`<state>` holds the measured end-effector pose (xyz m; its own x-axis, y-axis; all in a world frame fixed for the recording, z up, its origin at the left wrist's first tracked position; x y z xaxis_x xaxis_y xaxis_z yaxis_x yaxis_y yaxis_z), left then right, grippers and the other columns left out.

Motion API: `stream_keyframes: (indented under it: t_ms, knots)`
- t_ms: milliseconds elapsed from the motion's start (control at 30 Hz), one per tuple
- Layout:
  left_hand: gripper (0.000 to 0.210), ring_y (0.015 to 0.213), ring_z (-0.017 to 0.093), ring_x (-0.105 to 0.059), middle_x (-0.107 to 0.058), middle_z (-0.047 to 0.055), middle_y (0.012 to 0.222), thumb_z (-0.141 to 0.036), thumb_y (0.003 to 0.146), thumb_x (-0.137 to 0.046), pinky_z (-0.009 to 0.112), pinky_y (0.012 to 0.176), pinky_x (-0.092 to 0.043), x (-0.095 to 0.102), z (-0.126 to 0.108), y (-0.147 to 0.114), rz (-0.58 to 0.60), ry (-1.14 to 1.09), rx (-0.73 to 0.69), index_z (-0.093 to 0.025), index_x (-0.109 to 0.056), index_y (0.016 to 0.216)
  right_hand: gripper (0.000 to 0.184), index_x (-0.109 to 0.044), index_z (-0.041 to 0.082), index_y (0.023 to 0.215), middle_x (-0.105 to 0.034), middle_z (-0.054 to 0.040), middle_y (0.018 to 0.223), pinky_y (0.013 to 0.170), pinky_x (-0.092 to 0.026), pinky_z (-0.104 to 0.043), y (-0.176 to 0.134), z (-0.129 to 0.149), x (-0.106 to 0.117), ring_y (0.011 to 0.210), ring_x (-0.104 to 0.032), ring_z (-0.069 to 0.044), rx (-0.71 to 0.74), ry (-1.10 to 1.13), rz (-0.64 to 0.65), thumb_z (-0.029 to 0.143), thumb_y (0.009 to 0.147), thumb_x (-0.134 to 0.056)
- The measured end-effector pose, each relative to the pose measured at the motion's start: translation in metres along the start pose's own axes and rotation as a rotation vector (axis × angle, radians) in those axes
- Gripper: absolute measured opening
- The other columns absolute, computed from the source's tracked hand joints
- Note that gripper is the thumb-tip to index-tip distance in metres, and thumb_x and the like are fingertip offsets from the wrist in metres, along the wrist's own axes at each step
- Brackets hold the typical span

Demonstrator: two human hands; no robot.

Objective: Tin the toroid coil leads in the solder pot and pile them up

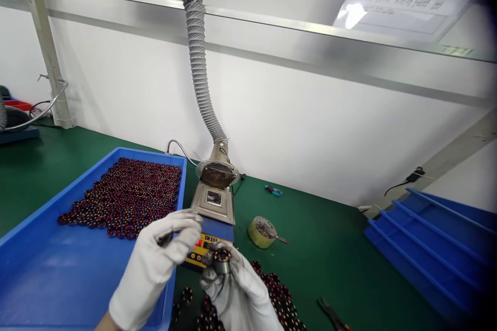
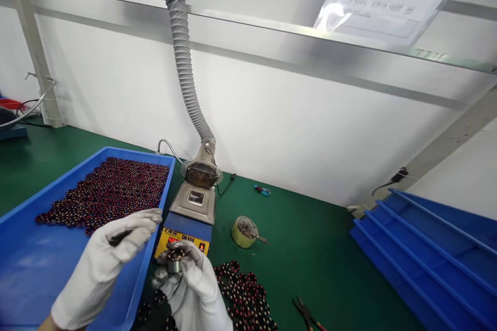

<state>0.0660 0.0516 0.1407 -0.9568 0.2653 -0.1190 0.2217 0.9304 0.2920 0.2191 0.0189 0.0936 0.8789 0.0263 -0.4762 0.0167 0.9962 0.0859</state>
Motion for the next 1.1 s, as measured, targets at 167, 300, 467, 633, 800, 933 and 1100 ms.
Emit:
stream_keyframes:
  t_ms: [167, 300, 467, 633, 800, 933, 1100]
  knots:
    - [0.019, 0.091, 0.019, -0.06, -0.069, 0.003, 0.085, -0.008, 0.06, -0.06, 0.024, 0.081, -0.045, -0.015, -0.004, -0.001, 0.241, 0.015, 0.072, -0.021, -0.072, 0.067, 0.039, -0.07, 0.023, 0.087, -0.07, -0.0082, 0.085, 0.087, -0.045, -0.044, -0.009, -0.003, -0.003, 0.089, -0.063, -0.027, 0.145, -0.021, -0.069, 0.051, 0.059, -0.072]
    - [0.014, 0.076, 0.017, -0.062, -0.068, 0.002, 0.075, -0.011, 0.059, -0.059, 0.023, 0.069, -0.048, -0.021, 0.001, -0.004, 0.129, -0.218, 0.098, -0.02, -0.07, 0.061, 0.041, -0.071, 0.023, 0.086, -0.07, -0.0088, 0.081, 0.084, -0.046, -0.045, -0.007, -0.008, 0.0, 0.082, -0.064, -0.027, 0.138, -0.069, -0.025, 0.052, 0.057, -0.073]
    - [0.009, 0.093, 0.021, -0.06, -0.069, 0.003, 0.091, -0.022, 0.062, -0.066, 0.025, 0.078, -0.047, -0.008, -0.005, -0.006, -0.052, -0.212, 0.128, -0.022, -0.07, 0.07, 0.039, -0.072, 0.023, 0.08, -0.07, -0.008, 0.076, 0.075, -0.05, -0.043, 0.002, 0.0, 0.003, 0.07, -0.066, -0.024, 0.078, -0.087, 0.077, 0.053, 0.055, -0.074]
    - [0.023, 0.09, 0.018, -0.06, -0.068, 0.001, 0.087, -0.005, 0.061, -0.057, 0.023, 0.079, -0.045, -0.015, -0.007, -0.006, 0.247, 0.021, 0.047, -0.023, -0.071, 0.067, 0.035, -0.072, 0.019, 0.076, -0.07, -0.0088, 0.068, 0.065, -0.053, -0.041, 0.007, 0.01, 0.009, 0.064, -0.066, -0.025, 0.118, -0.248, 0.073, 0.044, 0.052, -0.079]
    - [0.024, 0.095, 0.016, -0.058, -0.067, -0.003, 0.091, -0.007, 0.066, -0.056, 0.021, 0.082, -0.044, -0.008, 0.005, -0.011, 0.076, -0.199, -0.069, -0.027, -0.069, 0.069, 0.028, -0.068, 0.019, 0.077, -0.071, -0.0098, 0.078, 0.061, -0.056, -0.036, -0.002, 0.007, 0.006, 0.071, -0.067, -0.025, 0.409, -0.341, -0.186, 0.038, 0.058, -0.077]
    - [0.022, 0.101, 0.019, -0.057, -0.067, 0.001, 0.101, -0.019, 0.069, -0.065, 0.024, 0.087, -0.044, -0.006, 0.003, -0.006, 0.036, -0.179, 0.141, -0.026, -0.068, 0.089, 0.024, -0.063, 0.02, 0.089, -0.069, -0.0094, 0.09, 0.065, -0.057, -0.033, -0.018, 0.003, -0.006, 0.08, -0.067, -0.023, 0.786, -0.55, -0.381, 0.019, 0.067, -0.071]
    - [0.023, 0.085, 0.023, -0.063, -0.071, 0.008, 0.087, -0.027, 0.068, -0.066, 0.03, 0.081, -0.048, -0.034, 0.001, -0.003, 0.347, -0.266, 0.239, -0.015, -0.07, 0.088, 0.035, -0.061, 0.025, 0.098, -0.064, -0.0056, 0.099, 0.073, -0.056, -0.036, -0.03, -0.002, -0.024, 0.09, -0.064, -0.021, 1.213, -1.009, -0.437, 0.006, 0.069, -0.064]
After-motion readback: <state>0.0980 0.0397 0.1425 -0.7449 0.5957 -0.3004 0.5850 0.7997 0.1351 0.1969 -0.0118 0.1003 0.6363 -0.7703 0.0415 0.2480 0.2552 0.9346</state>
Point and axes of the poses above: each hand's wrist, its own y-axis towards the middle knuckle, its own x-axis out of the back of the hand, z = x × y, the point moved 2 cm from there along y, towards the middle knuckle
